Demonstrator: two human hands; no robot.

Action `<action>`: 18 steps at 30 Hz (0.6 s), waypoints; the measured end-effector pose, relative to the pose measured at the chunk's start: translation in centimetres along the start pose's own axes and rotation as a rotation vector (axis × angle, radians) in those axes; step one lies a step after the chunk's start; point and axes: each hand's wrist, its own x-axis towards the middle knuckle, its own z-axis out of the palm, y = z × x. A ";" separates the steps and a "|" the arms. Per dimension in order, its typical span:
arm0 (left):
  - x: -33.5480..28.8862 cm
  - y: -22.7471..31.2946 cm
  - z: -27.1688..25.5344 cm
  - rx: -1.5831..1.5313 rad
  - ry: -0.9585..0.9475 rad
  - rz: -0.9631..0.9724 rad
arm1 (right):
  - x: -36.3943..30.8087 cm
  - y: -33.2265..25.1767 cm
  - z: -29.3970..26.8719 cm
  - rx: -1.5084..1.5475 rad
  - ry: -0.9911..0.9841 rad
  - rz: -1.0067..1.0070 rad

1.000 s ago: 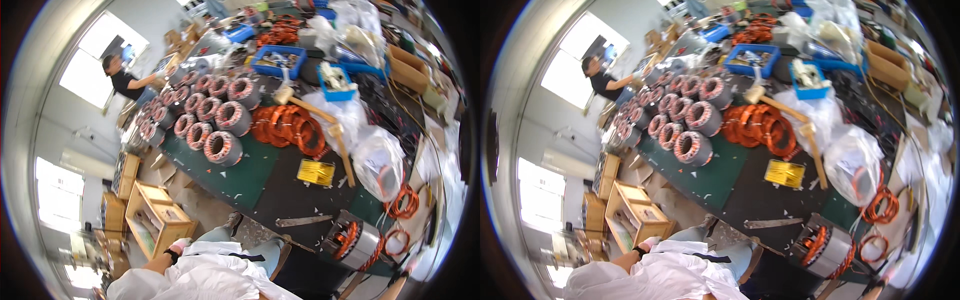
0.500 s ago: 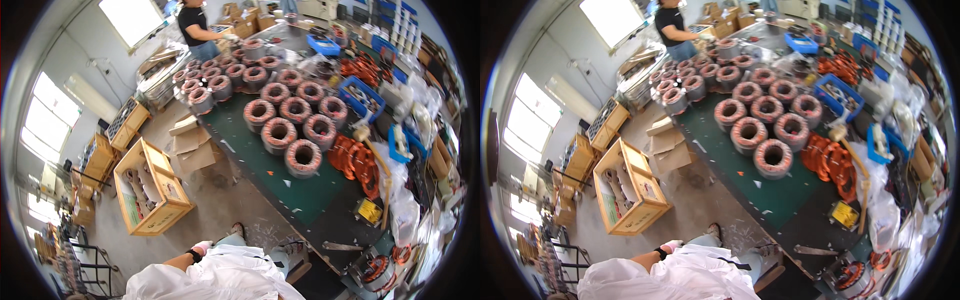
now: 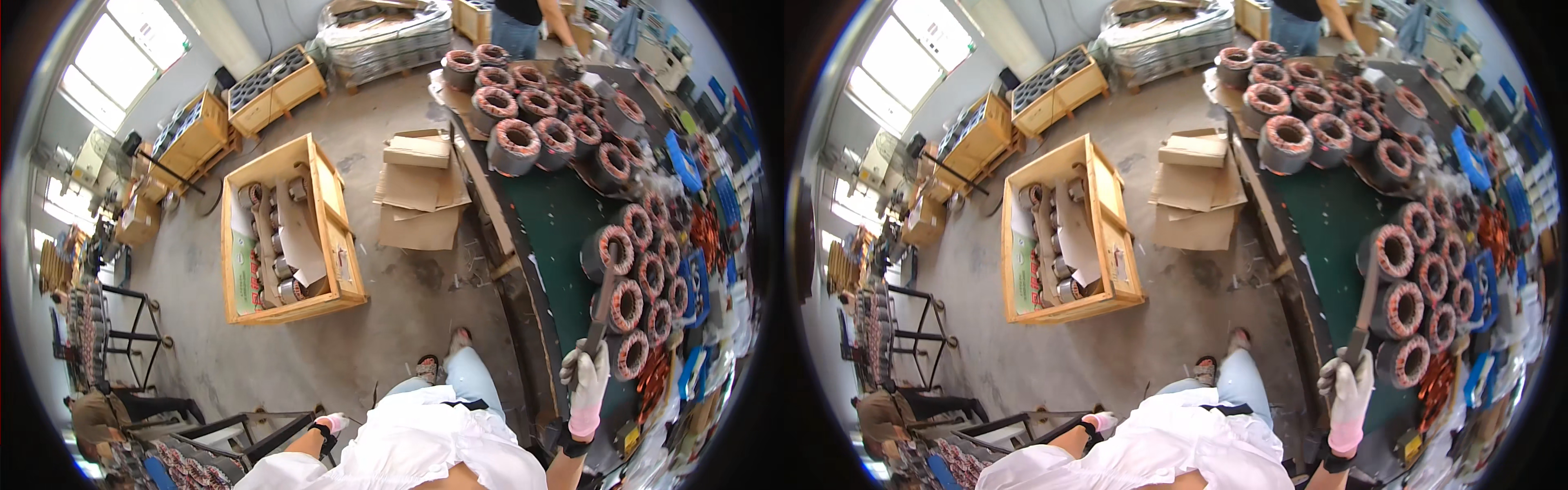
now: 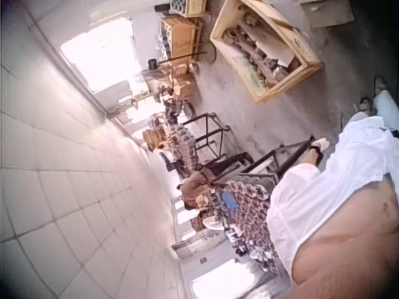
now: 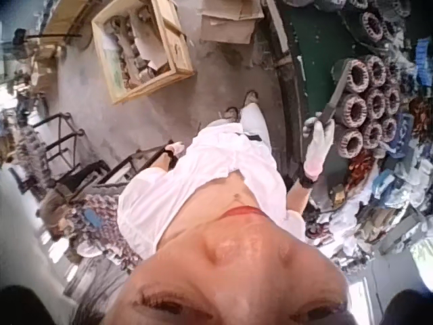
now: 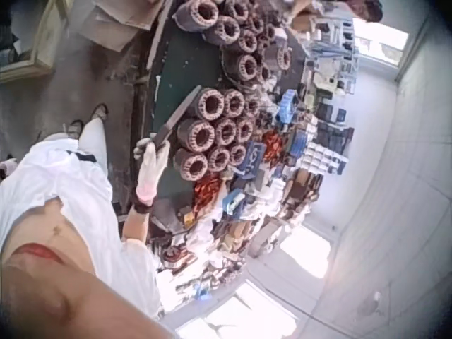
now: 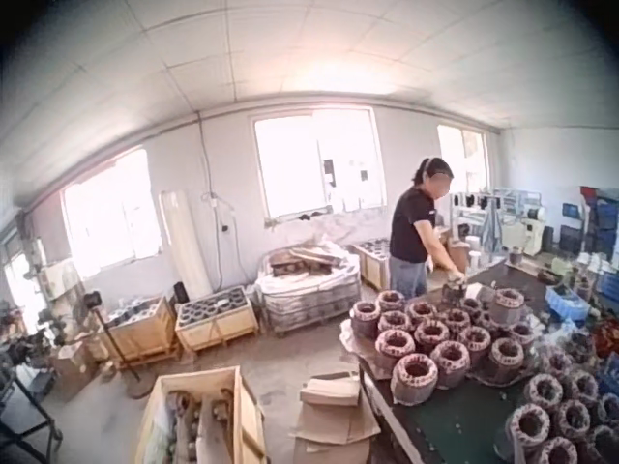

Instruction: Inspecting and organizing electric motor stators on a workbench.

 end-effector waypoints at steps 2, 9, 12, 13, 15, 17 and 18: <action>0.1 0.8 -0.4 -0.380 0.090 -0.038 | 3.4 0.5 3.0 -0.008 -0.092 0.053; 6.5 0.7 4.6 -1.003 0.359 -0.077 | 18.2 0.3 18.3 -0.310 -0.375 0.025; 5.8 0.4 2.7 -1.085 0.395 -0.152 | 21.9 -1.2 25.1 -0.306 -0.500 -0.017; 6.2 -0.3 1.7 -1.112 0.419 -0.182 | 23.4 -1.5 27.6 -0.294 -0.550 -0.021; 6.7 -2.3 -0.2 -1.155 0.462 -0.240 | 26.0 -2.5 32.4 -0.290 -0.616 -0.026; 5.5 -4.3 -1.4 -1.178 0.475 -0.284 | 27.5 -3.2 35.9 -0.324 -0.648 -0.052; 4.6 -5.1 -1.2 -1.182 0.471 -0.305 | 28.3 -3.1 37.5 -0.264 -0.660 -0.046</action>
